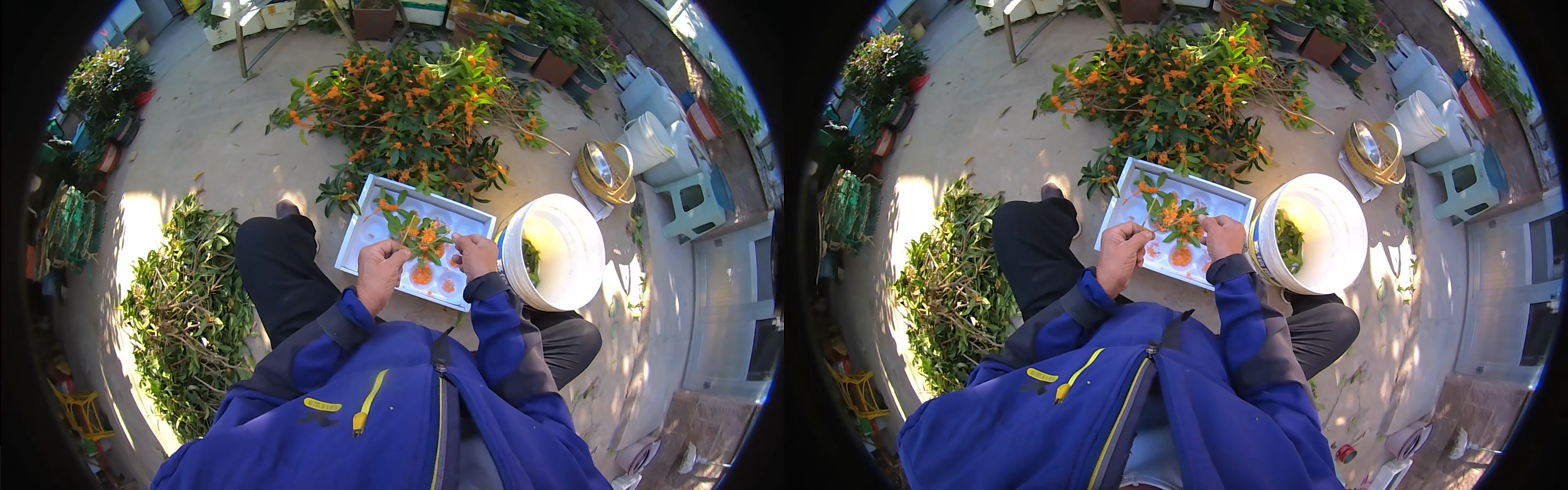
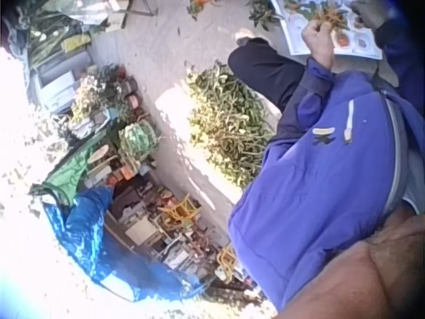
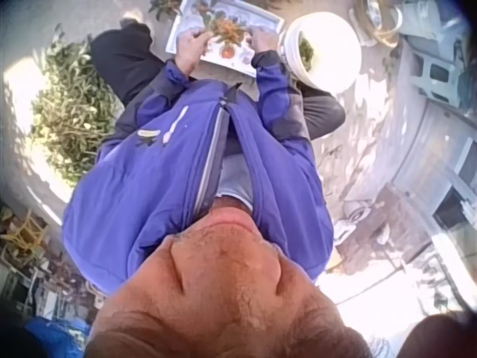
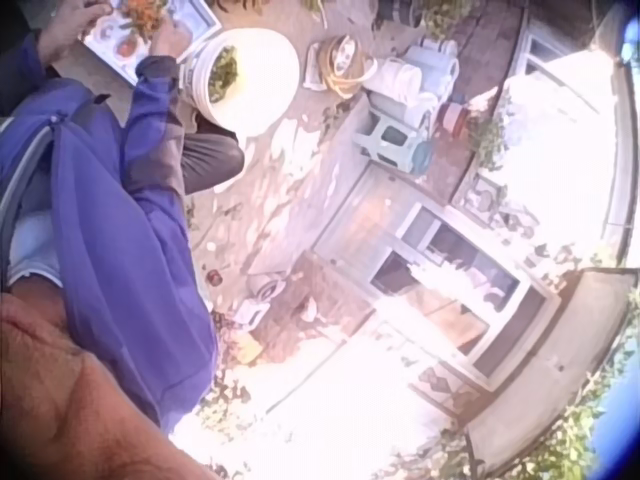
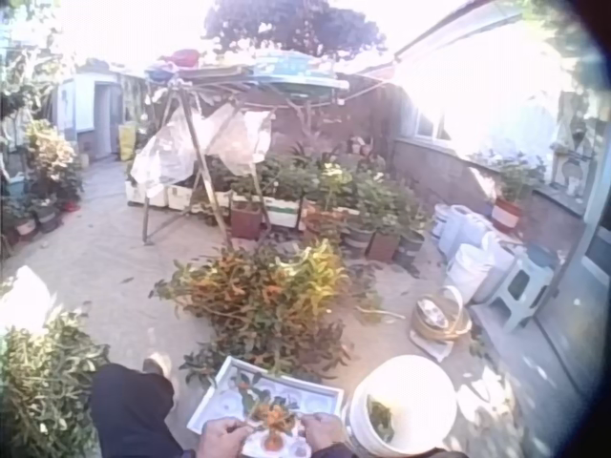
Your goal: The person sits on the ground and picks orange flowers from stems, placing them into a white tray. Leaves are removed and placed into a white bucket. The person continues to separate flowers from stems throughout the clip.
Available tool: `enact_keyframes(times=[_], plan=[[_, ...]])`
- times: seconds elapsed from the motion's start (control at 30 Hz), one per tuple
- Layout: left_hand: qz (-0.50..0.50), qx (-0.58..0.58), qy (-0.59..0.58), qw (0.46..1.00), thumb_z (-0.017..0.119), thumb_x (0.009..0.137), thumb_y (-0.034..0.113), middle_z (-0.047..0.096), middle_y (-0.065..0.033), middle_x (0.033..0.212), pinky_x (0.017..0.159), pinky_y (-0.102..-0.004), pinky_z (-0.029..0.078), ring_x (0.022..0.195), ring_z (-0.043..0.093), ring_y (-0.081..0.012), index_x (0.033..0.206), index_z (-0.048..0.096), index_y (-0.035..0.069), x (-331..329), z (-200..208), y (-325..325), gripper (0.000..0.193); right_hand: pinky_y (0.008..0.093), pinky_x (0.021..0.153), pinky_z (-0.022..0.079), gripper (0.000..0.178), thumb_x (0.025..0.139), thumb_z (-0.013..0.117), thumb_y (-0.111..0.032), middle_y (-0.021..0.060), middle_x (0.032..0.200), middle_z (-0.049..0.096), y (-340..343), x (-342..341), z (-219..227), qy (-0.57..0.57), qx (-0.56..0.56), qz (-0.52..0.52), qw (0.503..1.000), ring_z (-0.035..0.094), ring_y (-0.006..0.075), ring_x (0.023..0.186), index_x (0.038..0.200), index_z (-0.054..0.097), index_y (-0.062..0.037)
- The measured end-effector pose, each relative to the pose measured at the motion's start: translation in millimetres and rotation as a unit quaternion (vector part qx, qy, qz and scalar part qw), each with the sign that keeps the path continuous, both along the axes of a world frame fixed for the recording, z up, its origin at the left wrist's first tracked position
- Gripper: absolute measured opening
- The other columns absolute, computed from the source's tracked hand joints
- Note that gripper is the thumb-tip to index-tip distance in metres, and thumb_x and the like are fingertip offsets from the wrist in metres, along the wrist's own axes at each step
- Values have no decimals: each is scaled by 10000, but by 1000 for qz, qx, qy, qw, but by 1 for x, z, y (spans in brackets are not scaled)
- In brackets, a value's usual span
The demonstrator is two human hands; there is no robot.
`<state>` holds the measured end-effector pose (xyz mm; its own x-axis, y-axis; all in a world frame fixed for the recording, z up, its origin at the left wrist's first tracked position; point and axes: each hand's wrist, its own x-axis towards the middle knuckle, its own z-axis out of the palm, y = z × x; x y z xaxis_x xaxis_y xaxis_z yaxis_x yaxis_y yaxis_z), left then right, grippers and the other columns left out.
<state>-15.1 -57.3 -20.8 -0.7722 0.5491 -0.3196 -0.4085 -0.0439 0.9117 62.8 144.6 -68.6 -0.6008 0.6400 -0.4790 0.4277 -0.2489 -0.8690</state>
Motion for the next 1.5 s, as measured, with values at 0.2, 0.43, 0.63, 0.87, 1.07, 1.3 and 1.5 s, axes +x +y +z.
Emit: enact_keyframes(times=[0.2, 0.43, 0.63, 0.87, 1.07, 1.3, 1.5], plan=[[16, 54, -111, 992, 617, 912, 90, 510, 3, 606, 411, -222, 379, 481, 474, -69, 865, 645, -43, 1, -2, 0, 143, 226, 543, 491, 185, 894, 647, -126, 19, 813, 648, -30, 9, 30, 146, -112, 21, 983, 624, 113, 622, 1031, 671, -4], [54, -3, 3, 999, 632, 908, 82, 549, -5, 598, 409, -220, 379, 461, 479, -64, 884, 660, -27, 11, -2, 8, 115, 225, 505, 459, 176, 862, 703, -133, 43, 716, 637, -62, -4, 56, 161, -105, 40, 980, 582, 92, 569, 936, 679, 26], [22, -43, 69, 996, 630, 909, 88, 554, -4, 607, 428, -240, 389, 480, 500, -80, 853, 655, -22, 12, -2, 6, 126, 224, 484, 424, 155, 866, 685, -116, 36, 623, 605, -66, -6, 51, 171, -50, 62, 982, 540, 82, 527, 782, 660, 12], [-55, 102, -317, 941, 544, 946, 154, 441, 47, 609, 457, -257, 343, 496, 422, -95, 877, 574, 31, -1, 11, -4, 144, 238, 497, 426, 149, 872, 652, -86, 35, 629, 607, -54, 4, 47, 216, -19, 156, 964, 534, 88, 523, 772, 657, 25], [-92, 170, -440, 877, 517, 957, 157, 407, 52, 626, 480, -249, 329, 515, 378, -89, 888, 543, 52, -5, 6, -7, 128, 245, 495, 426, 144, 869, 644, -87, 33, 647, 606, -42, 4, 39, 59, 81, 154, 983, 543, 84, 554, 801, 678, 34], [-108, 189, -450, 866, 516, 950, 144, 414, 47, 651, 477, -244, 332, 519, 383, -88, 871, 527, 61, -7, 3, -9, 115, 254, 503, 471, 237, 914, 638, -222, 52, 738, 635, -47, 1, 53, 205, -120, 28, 971, 584, 113, 582, 941, 667, 12], [-94, 79, -217, 968, 548, 916, 108, 442, 39, 625, 435, -237, 322, 488, 416, -72, 772, 521, 69, 0, 20, -5, 151, 269, 503, 517, 267, 910, 671, -273, 61, 735, 634, -37, 2, 62, 192, -302, 80, 930, 615, 140, 584, 938, 656, -7]])
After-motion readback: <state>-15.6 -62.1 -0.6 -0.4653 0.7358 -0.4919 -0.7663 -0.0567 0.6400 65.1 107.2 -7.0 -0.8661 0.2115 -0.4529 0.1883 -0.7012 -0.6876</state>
